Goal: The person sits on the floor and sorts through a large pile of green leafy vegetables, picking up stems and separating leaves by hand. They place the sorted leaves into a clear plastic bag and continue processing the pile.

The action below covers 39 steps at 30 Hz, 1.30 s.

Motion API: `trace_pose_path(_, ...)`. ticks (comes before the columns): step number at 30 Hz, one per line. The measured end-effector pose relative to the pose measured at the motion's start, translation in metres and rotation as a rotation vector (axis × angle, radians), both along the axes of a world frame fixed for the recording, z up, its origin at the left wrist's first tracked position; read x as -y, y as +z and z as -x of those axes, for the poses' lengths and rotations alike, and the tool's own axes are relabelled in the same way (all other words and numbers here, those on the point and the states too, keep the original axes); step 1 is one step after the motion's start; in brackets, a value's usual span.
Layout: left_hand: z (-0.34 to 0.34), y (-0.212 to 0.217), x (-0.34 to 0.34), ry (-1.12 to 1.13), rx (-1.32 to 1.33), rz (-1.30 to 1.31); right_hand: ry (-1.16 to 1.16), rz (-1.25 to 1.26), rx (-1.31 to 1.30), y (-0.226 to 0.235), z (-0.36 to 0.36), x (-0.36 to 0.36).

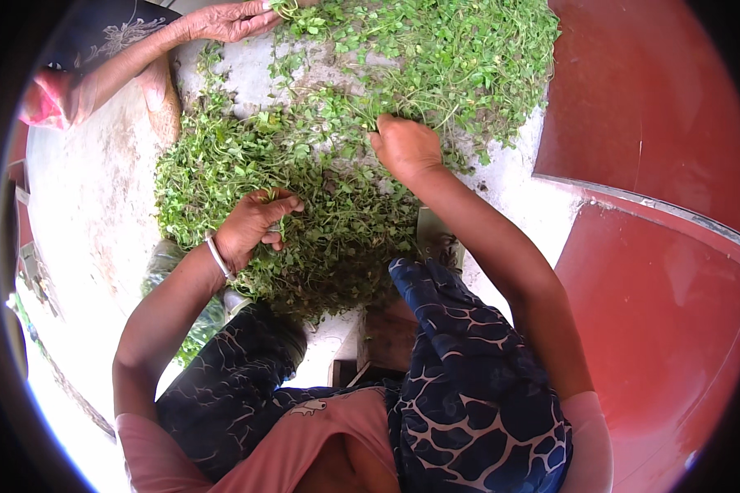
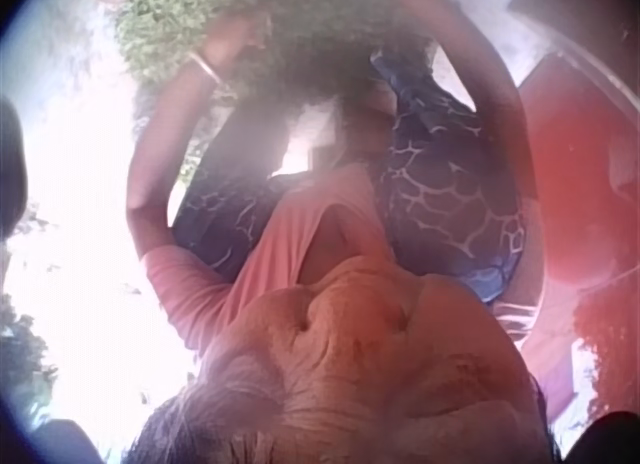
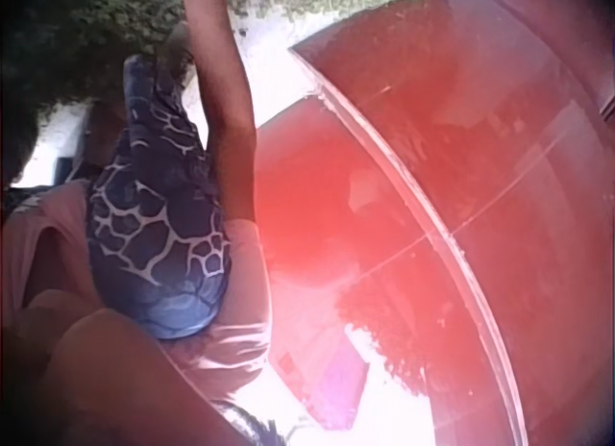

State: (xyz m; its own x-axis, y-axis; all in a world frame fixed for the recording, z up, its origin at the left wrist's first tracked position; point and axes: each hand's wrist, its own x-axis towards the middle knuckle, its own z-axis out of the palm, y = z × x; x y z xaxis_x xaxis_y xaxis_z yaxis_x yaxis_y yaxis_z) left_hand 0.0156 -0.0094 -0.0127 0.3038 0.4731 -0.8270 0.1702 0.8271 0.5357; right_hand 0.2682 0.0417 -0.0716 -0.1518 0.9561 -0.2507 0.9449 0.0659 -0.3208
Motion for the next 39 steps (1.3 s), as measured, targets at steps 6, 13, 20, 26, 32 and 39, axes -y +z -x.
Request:
trace_pose_path(6, 0.003, -0.001, 0.004, 0.033, 0.002, 0.002, 0.013, -0.073, 0.006, -0.010, 0.003, -0.006)
trace_pose_path(13, 0.005, 0.000, 0.003, 0.009, -0.043, 0.007, -0.093, 0.054, -0.310, -0.035, -0.013, -0.002)
trace_pose_path(20, 0.005, -0.006, 0.005, 0.017, -0.039, 0.012, -0.122, -0.079, -0.148, -0.020, -0.012, 0.008)
trace_pose_path(26, 0.003, -0.009, 0.006, -0.007, -0.059, 0.014, 0.030, -0.216, 0.043, -0.016, 0.000, 0.008)
trace_pose_path(32, 0.003, -0.008, 0.007, 0.032, -0.049, 0.008, -0.028, -0.148, -0.078, -0.019, 0.002, 0.003)
trace_pose_path(39, 0.004, -0.005, 0.006, 0.021, -0.065, -0.033, -0.254, 0.330, -0.869, -0.011, -0.019, 0.009)
